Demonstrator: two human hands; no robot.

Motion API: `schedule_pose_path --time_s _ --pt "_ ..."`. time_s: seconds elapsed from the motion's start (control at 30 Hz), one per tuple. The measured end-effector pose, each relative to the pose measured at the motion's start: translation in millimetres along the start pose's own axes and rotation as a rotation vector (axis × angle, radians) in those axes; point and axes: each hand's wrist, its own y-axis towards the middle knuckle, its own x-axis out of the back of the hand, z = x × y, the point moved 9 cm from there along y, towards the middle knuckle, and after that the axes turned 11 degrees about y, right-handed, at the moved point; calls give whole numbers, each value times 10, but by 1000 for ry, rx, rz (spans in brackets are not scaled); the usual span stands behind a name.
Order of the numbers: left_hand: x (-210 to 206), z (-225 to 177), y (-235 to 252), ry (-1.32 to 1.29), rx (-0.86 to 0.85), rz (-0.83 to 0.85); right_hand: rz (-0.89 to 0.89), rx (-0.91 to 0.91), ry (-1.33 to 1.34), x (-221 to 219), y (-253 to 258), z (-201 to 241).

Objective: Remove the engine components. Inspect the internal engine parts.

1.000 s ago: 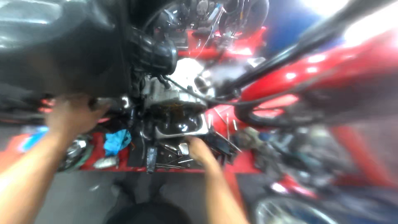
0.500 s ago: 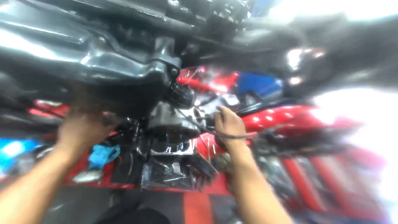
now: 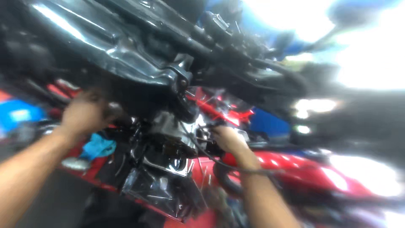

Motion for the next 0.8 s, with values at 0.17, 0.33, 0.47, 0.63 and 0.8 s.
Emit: schedule_pose_path --time_s 0.17,0.33,0.47,0.63,0.8 --pt "653 -963 -570 -229 -175 -482 -5 125 -118 -158 -310 -29" --pt "939 -2410 -333 -406 -530 -342 6 270 -62 5 -254 -15" --pt "635 -2955 358 -365 -423 96 -48 296 -1 50 -248 -29" --pt "-13 -3357 966 -127 -396 358 -17 232 11 64 -280 -118" --pt "-141 -3492 1159 -189 -304 390 -181 184 304 389 -224 -195"
